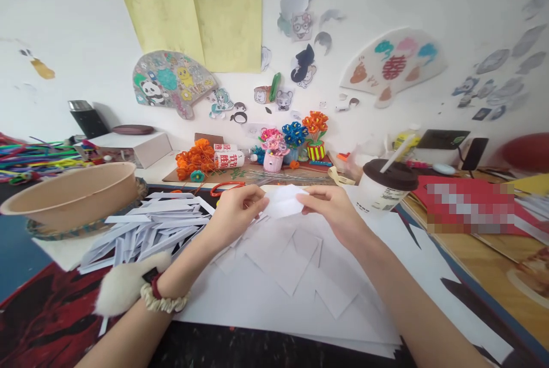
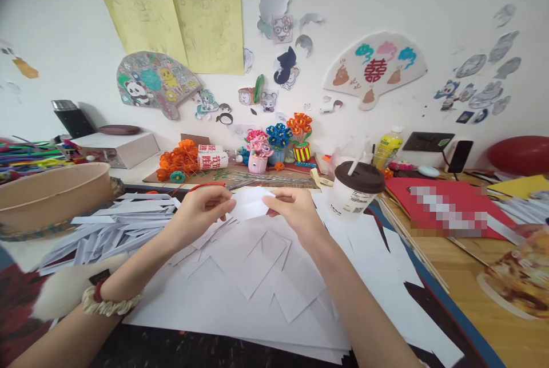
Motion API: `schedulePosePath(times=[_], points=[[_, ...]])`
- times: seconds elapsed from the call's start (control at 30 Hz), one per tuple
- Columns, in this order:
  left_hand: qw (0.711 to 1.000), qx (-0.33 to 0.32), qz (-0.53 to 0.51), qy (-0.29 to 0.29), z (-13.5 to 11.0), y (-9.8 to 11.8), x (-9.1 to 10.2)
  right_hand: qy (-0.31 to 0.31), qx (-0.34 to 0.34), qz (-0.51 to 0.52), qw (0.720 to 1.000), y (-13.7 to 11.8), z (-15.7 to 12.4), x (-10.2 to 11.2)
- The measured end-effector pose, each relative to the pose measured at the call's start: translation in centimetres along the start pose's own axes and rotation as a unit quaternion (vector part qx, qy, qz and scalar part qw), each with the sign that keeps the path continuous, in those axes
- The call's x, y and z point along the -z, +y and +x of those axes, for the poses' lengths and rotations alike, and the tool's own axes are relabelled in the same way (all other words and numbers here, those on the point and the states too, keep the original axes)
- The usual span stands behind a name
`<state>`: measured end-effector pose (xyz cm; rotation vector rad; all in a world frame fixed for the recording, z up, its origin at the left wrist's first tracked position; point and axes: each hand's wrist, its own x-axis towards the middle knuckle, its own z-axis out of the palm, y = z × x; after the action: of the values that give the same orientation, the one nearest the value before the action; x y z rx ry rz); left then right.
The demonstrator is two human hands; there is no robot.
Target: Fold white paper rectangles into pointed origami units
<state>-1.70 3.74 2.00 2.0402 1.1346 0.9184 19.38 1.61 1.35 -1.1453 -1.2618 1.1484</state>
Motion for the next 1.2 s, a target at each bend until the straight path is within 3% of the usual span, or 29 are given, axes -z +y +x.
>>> schedulePosePath(times=[0.13, 0.23, 0.33, 0.47, 0.53, 0.67, 0.8, 1.03, 1.2], points=[[0.997, 0.038, 0.004, -0.072, 0.3, -1.0, 0.3, -0.089, -0.061, -0.104, 0.989, 0.3, 0.2, 0.8], [0.993, 0.032, 0.057, -0.102, 0.4, -1.4, 0.1, -0.123, -0.074, -0.184, 0.972, 1.3, 0.6, 1.3], [0.986, 0.018, 0.131, -0.106, 0.3, -1.6, -0.4, -0.145, -0.039, -0.282, 0.948, 2.3, 1.0, 1.5], [0.974, -0.003, 0.195, -0.112, 0.3, -1.6, -0.7, -0.087, 0.059, -0.391, 0.914, 2.9, 1.3, 1.3], [0.975, 0.001, 0.189, -0.121, 0.2, -1.5, -0.8, -0.083, 0.080, -0.400, 0.909, 2.8, 1.2, 1.1], [0.971, -0.005, 0.196, -0.138, -0.2, -1.3, -1.1, -0.127, 0.053, -0.364, 0.921, 3.1, 0.6, 1.3], [0.973, -0.069, 0.197, -0.102, -1.0, -1.8, -1.6, -0.142, 0.065, -0.339, 0.928, 3.7, 0.0, 1.9], [0.985, -0.059, 0.155, -0.044, -1.6, -2.3, -2.3, -0.145, 0.116, -0.363, 0.913, 3.6, -0.4, 2.4], [0.985, -0.079, 0.146, -0.051, -1.6, -2.5, -2.4, -0.148, 0.141, -0.369, 0.907, 3.5, -0.5, 2.2]])
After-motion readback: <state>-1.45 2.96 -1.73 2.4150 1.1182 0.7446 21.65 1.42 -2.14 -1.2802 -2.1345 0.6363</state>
